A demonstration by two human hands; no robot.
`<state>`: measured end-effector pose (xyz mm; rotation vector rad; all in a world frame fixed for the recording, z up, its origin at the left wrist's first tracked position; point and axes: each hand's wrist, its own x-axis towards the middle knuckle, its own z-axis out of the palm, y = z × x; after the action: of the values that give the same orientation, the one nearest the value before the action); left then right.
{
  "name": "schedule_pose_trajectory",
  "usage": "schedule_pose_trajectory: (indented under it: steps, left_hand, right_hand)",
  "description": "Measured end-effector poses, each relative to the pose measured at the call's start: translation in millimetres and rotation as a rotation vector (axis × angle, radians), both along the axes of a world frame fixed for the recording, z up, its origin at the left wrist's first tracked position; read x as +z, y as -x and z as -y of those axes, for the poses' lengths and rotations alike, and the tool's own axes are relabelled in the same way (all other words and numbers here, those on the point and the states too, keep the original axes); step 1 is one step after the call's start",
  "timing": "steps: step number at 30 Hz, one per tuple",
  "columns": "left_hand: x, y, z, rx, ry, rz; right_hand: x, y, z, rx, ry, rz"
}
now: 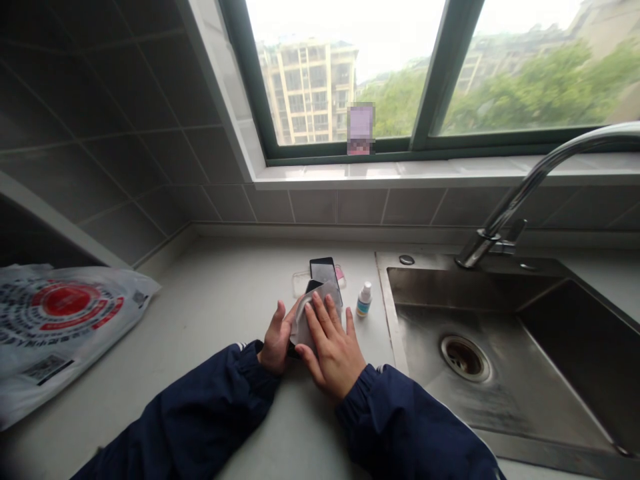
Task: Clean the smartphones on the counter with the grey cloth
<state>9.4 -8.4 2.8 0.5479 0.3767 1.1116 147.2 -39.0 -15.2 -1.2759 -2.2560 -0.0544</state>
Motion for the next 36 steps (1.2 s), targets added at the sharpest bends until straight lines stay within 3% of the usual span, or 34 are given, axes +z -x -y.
schedule_pose_trajectory:
  steps: [7,23,31,36]
  left_hand:
    - [1.5,-1.0,3.0,-0.002,-0.007,-0.035]
    - [6.9,-0.4,8.7,0.022,0.111,-0.01]
    - [1.9,-0.2,6.0,0.122,0.106,-0.04]
    - [8.7,-0.5,4.8,0.066,0.183,0.019]
  right_hand:
    - [-1.1,-1.9,-4.3,-0.118,-0.045,-0.078]
    - [-3.4,-3.8,-7.0,-0.157,-0.073,-0.15]
    - [-0.1,-3.9,-4.7,-0.028,-0.084,-0.152]
    - [-3.2,-5.2,-6.1,0.003,-0.031,-0.096]
